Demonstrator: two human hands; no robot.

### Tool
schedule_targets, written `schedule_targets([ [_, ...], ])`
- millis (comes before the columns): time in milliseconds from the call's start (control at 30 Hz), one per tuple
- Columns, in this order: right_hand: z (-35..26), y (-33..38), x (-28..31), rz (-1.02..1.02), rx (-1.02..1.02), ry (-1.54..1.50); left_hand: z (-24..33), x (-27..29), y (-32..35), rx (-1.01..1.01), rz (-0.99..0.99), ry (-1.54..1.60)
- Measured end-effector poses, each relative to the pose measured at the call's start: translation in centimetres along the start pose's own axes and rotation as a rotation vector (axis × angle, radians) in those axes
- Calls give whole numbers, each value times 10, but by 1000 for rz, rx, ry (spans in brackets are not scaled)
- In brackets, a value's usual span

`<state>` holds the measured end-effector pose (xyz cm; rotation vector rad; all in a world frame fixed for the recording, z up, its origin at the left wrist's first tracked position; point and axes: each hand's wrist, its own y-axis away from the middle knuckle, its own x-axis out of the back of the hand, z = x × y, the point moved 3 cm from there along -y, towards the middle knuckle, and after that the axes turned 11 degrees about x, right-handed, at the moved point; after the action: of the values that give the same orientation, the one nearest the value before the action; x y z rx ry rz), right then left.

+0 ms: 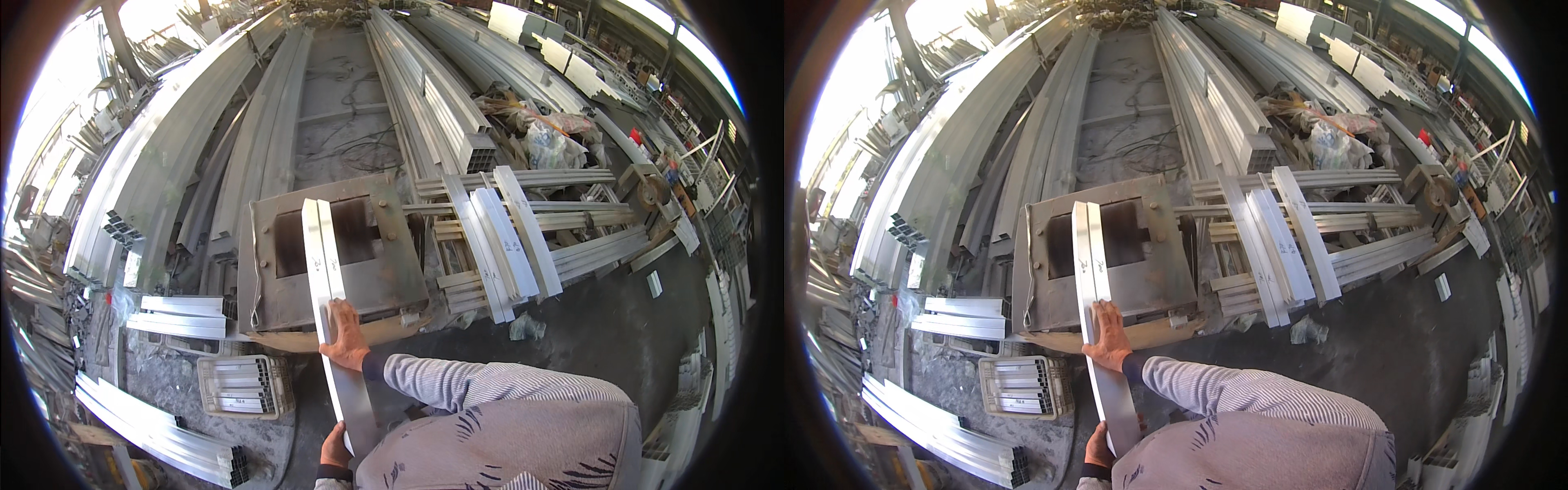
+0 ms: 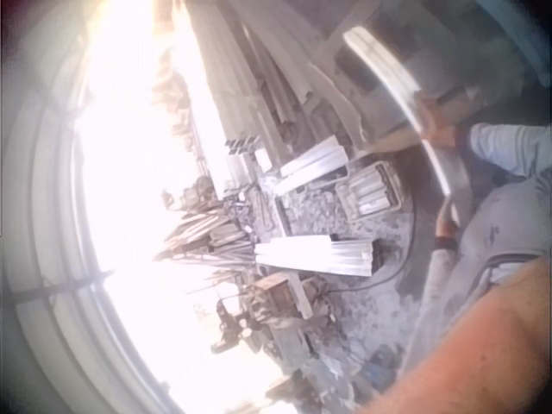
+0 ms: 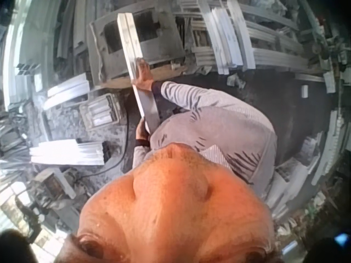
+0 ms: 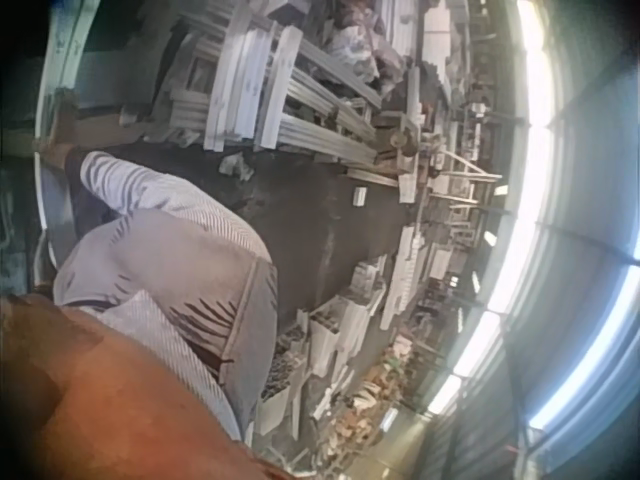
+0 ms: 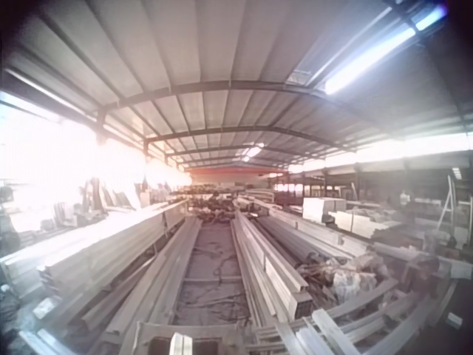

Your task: The person repeatedly picks up long metal profiles, places them into a machine slot, and removes them without visible cutting or finishing. The person handles the profiles one at a time and stacks them nearby after each cycle.

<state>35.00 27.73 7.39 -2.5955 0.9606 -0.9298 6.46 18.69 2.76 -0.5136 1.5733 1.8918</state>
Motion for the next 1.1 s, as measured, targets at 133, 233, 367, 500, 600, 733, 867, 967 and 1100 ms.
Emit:
schedule_targets([
  [133,40,-44,11,88,-63,-293,35,-40,-36,-28,-60,-102],
  [233,64,-96,21,141,-89,-339,90,-93,-72,-128,-98,-423],
  [367,64,-171,40,123,133,278,160,-161,-97,-488,717,-1125],
  [500,65,-205,33,-274,-26,544,173,-213,-107,-557,1019,-1364],
  [600,69,-202,34,-257,-31,618,170,-216,-107,-597,1029,-1406],
  [733,61,-162,29,-216,9,612,140,-188,-98,-617,1003,-1397],
  [867,37,-99,22,-254,31,568,88,-149,-80,-537,1013,-1362],
  [967,19,-56,15,-291,23,551,51,-124,-60,-459,1035,-1344],
  [1100,7,-17,10,-308,12,518,21,-101,-43,-414,1057,-1348],
])
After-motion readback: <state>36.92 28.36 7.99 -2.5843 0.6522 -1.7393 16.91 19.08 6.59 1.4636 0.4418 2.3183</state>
